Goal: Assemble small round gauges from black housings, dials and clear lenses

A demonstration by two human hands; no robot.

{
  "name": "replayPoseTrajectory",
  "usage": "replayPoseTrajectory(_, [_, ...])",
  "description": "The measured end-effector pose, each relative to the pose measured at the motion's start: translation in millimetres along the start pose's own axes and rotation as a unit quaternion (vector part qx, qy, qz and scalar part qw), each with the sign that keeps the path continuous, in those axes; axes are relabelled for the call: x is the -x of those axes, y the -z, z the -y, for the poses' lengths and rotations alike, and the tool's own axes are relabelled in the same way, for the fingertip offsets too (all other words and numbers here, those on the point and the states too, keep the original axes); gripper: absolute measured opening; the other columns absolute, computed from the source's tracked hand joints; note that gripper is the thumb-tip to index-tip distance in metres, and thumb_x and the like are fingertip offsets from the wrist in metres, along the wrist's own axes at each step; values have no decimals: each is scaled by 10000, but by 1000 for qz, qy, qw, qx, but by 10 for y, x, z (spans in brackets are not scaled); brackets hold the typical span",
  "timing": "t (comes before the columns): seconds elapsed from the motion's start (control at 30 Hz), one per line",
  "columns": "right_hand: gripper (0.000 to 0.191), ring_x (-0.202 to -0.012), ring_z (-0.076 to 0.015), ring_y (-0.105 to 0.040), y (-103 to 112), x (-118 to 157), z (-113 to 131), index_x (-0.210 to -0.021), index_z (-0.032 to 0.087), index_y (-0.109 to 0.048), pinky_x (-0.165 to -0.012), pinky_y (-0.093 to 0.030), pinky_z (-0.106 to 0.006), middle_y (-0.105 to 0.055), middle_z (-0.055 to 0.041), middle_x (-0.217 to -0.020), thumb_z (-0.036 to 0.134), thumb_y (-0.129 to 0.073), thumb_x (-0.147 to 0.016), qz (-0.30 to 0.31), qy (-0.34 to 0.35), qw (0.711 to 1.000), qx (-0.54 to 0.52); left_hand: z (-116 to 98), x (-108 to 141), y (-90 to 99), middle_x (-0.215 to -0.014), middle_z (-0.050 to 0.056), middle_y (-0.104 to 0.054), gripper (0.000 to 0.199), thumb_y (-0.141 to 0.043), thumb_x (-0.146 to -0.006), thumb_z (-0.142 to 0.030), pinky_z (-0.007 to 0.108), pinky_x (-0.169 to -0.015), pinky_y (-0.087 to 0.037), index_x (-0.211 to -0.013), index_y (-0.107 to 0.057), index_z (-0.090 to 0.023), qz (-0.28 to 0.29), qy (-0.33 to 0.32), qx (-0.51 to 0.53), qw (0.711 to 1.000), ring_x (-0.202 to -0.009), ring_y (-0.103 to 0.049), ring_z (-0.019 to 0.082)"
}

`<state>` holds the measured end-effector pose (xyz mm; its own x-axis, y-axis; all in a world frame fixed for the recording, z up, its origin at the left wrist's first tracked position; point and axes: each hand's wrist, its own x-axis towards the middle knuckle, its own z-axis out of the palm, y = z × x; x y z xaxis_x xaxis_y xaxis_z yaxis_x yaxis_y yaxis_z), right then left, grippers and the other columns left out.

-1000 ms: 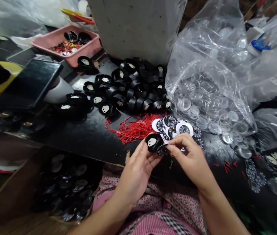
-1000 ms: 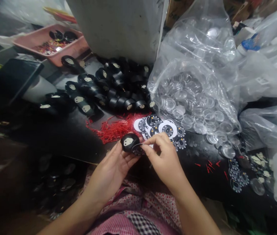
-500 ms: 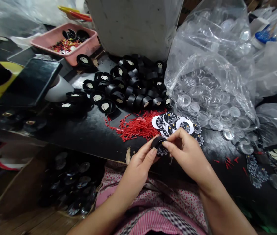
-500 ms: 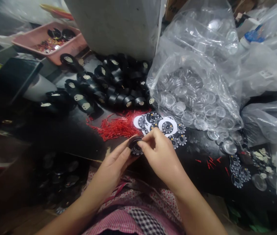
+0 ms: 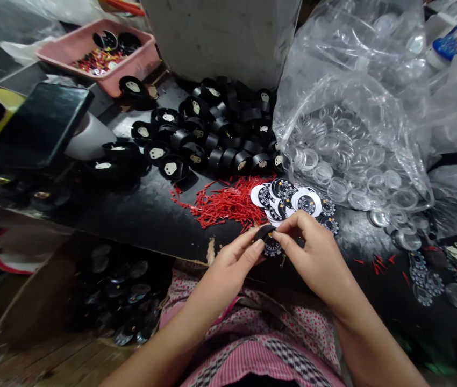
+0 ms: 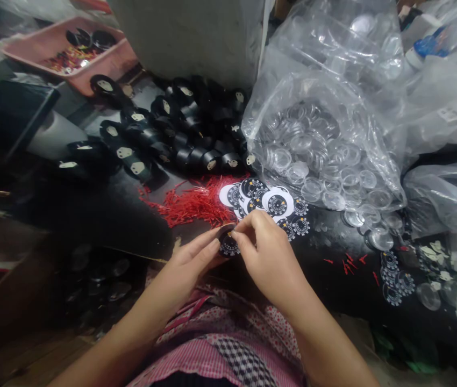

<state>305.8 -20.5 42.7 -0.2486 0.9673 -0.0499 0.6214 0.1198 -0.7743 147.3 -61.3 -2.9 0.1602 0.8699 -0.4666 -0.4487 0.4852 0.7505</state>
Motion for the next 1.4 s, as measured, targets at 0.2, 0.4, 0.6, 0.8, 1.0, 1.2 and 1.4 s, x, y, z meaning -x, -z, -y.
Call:
replayPoseTrajectory(0.2, [167, -803, -164, -610, -36, 146, -29, -1056, 226, -567, -723, -491, -320, -650, -30, -967, 202, -589, -892, 78, -29, 995, -45, -12, 79, -1, -1154, 57, -740, 272, -729, -800, -197, 373, -1058, -440, -1060, -755, -272, -24, -15, -28, 999, -1146, -652, 256])
replayPoseTrajectory(0.4, [169, -932, -185, -633, -140, 124, -26, -1093, 226, -622, -825, -481, -349, -698, -39, -1031, 206, -539, -948, 105, 45, 993, -27, -55, 245, 238, -1145, 63, -737, 287, -739, -800, -250, 362, -1049, -440, -1087, -743, -261, -93, -32, -86, 992, -1122, -654, 269])
replayPoseTrajectory(0.6, [138, -857, -255, -585, -381, -254, -19, -937, 155, -669, -760, -371, -397, -684, -104, -905, 176, -533, -940, 84, 149, 937, 306, -102, 300, 381, -1126, 45, -746, 264, -708, -842, -318, 361, -988, -500, -1100, -706, -259, -152, -64, 20, 986, -1120, -657, 262])
replayPoseTrajectory(0.8, [157, -783, -237, -570, -434, -321, 65, -807, 163, -635, -721, -321, -381, -680, -89, -815, 169, -529, -923, 96, 178, 918, 342, -66, 267, 261, -1106, 62, -749, 247, -716, -832, -293, 391, -1047, -470, -1069, -696, -224, -147, -62, 123, 980, -1138, -655, 254])
replayPoseTrajectory(1.0, [92, -823, -210, -584, -366, -198, 80, -875, 178, -630, -763, -343, -359, -675, -49, -877, 239, -587, -927, 74, 144, 963, 214, -50, 191, 162, -1150, 62, -734, 245, -676, -862, -275, 394, -1077, -451, -1099, -684, -213, -135, -70, 144, 978, -1164, -642, 250])
replayPoseTrajectory(1.2, [151, -767, -200, -547, -306, -123, 43, -832, 175, -622, -753, -339, -362, -660, -43, -819, 241, -561, -953, 33, 158, 970, 179, -121, 215, 158, -1151, 83, -735, 280, -631, -898, -254, 409, -1068, -466, -1175, -653, -223, -112, -90, 177, 974, -1147, -659, 250])
replayPoseTrajectory(1.4, [105, -748, -159, -569, -279, -70, 131, -857, 182, -606, -769, -353, -336, -658, -3, -804, 211, -576, -954, 33, 146, 988, 45, -125, 123, 127, -1121, 40, -739, 337, -644, -892, -273, 326, -954, -517, -1226, -601, -280, -147, -87, 116, 978, -1047, -688, 204])
